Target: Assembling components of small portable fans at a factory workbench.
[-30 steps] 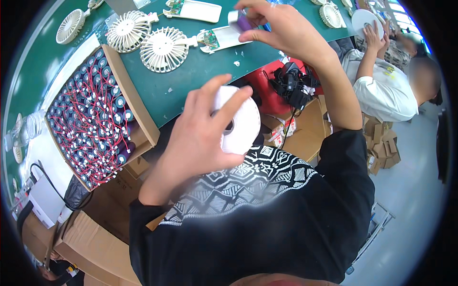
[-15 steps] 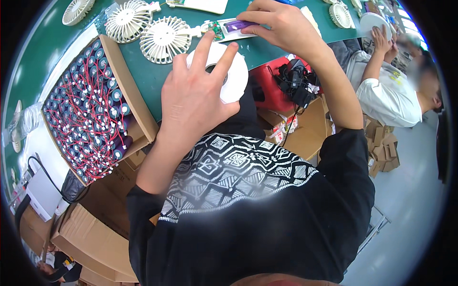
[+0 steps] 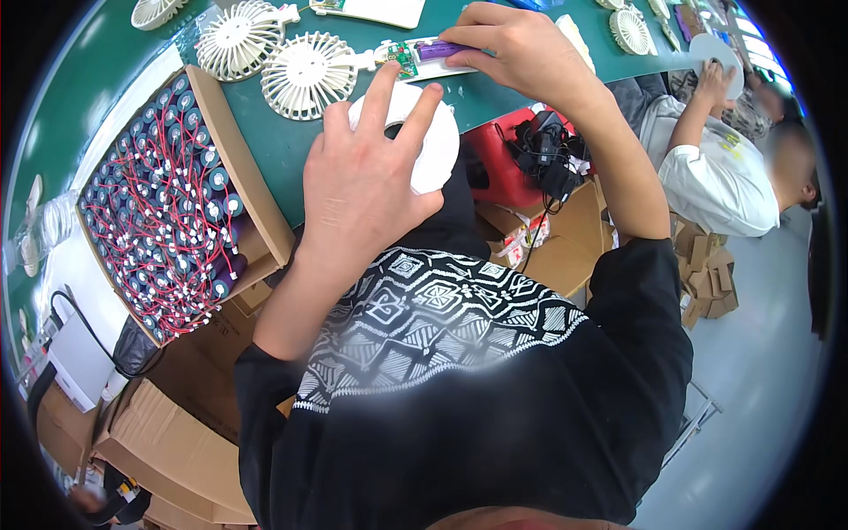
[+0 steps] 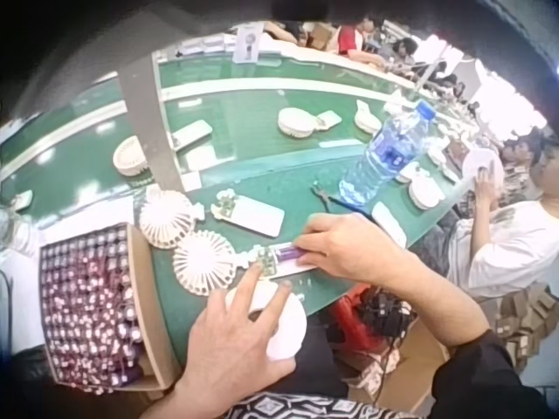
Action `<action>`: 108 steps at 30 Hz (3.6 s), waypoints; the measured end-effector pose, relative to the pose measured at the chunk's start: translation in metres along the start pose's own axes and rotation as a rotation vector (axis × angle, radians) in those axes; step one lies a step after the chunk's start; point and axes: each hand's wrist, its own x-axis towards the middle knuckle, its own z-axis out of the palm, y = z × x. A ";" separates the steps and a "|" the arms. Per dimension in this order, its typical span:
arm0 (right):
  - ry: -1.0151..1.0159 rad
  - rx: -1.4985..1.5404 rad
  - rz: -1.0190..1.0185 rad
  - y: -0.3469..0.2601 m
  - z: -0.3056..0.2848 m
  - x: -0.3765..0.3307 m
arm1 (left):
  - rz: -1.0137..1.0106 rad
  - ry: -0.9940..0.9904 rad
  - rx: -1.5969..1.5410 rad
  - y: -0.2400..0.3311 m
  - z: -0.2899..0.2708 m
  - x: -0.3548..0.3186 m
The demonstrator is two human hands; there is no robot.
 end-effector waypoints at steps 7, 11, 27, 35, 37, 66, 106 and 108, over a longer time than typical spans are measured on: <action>-0.414 0.005 0.308 -0.010 -0.012 0.004 | 0.027 0.037 0.002 0.001 0.003 0.000; -0.326 -0.067 0.196 -0.009 0.000 -0.003 | 0.020 0.031 0.001 0.002 0.003 0.000; -0.121 0.076 0.242 -0.002 0.002 -0.032 | -0.016 -0.067 0.044 0.007 0.002 0.004; -0.132 0.172 0.446 -0.024 0.011 -0.048 | 0.021 -0.026 0.067 0.008 0.006 0.006; -0.148 0.183 0.431 -0.024 0.012 -0.048 | 0.023 -0.032 0.065 0.008 0.006 0.005; 0.060 -0.084 0.332 -0.019 0.037 -0.034 | -0.035 -0.213 0.016 0.017 -0.017 0.042; -0.048 -0.058 0.376 -0.053 0.051 0.003 | -0.023 -0.205 -0.615 -0.071 0.060 -0.146; 0.047 0.023 0.419 -0.059 0.031 -0.011 | -0.089 -0.245 -0.677 -0.081 0.078 -0.150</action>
